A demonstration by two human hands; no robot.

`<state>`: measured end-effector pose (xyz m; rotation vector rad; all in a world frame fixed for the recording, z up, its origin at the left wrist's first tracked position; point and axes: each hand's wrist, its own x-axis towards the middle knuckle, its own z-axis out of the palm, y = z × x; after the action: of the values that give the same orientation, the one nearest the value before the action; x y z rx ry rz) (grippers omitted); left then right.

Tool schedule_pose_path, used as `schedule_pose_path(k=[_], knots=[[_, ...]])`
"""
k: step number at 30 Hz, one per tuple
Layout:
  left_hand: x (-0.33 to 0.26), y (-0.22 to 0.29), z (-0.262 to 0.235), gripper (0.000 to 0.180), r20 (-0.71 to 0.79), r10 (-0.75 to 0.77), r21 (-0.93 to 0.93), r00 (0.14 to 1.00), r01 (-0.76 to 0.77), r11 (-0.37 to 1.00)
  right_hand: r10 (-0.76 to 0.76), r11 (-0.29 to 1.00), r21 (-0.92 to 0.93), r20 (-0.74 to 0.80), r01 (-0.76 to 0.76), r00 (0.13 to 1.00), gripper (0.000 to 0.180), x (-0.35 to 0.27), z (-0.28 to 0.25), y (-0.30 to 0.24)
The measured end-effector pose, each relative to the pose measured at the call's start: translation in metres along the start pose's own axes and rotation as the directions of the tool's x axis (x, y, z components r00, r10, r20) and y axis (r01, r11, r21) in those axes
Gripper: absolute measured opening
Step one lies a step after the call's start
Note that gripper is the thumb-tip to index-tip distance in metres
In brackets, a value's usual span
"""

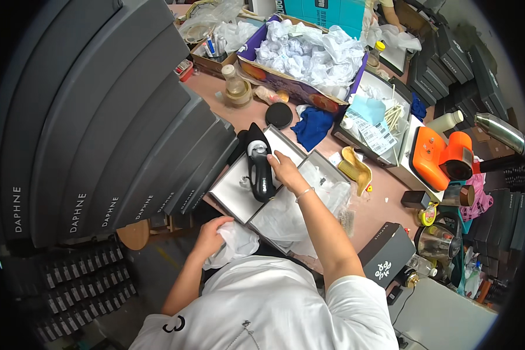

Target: Cleaning shoes using a brush and sponge then packing them into boxes with tissue paper.

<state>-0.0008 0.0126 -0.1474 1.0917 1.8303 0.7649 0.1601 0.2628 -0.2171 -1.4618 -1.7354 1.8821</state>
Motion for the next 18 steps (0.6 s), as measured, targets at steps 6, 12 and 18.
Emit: schedule_pose_path(k=[6, 12, 18], knots=[[0.031, -0.009, 0.002, 0.035, 0.053, -0.047, -0.01, 0.997, 0.048, 0.999, -0.538, 0.741, -0.382, 0.157, 0.553, 0.828, 0.09, -0.087, 0.011, 0.01], [0.029, 0.01, -0.013, 0.045, 0.108, -0.064, 0.046, 0.992, 0.059, 0.997, -0.554, 0.51, -0.782, 0.019, 0.358, 0.833, 0.085, -0.074, 0.072, 0.016], [0.022, -0.001, -0.036, 0.051, 0.082, -0.035, -0.621, 0.996, 0.079, 0.78, -0.524, 0.844, -0.227, -0.151, 0.487, 0.838, 0.06, -0.094, 0.028, -0.019]])
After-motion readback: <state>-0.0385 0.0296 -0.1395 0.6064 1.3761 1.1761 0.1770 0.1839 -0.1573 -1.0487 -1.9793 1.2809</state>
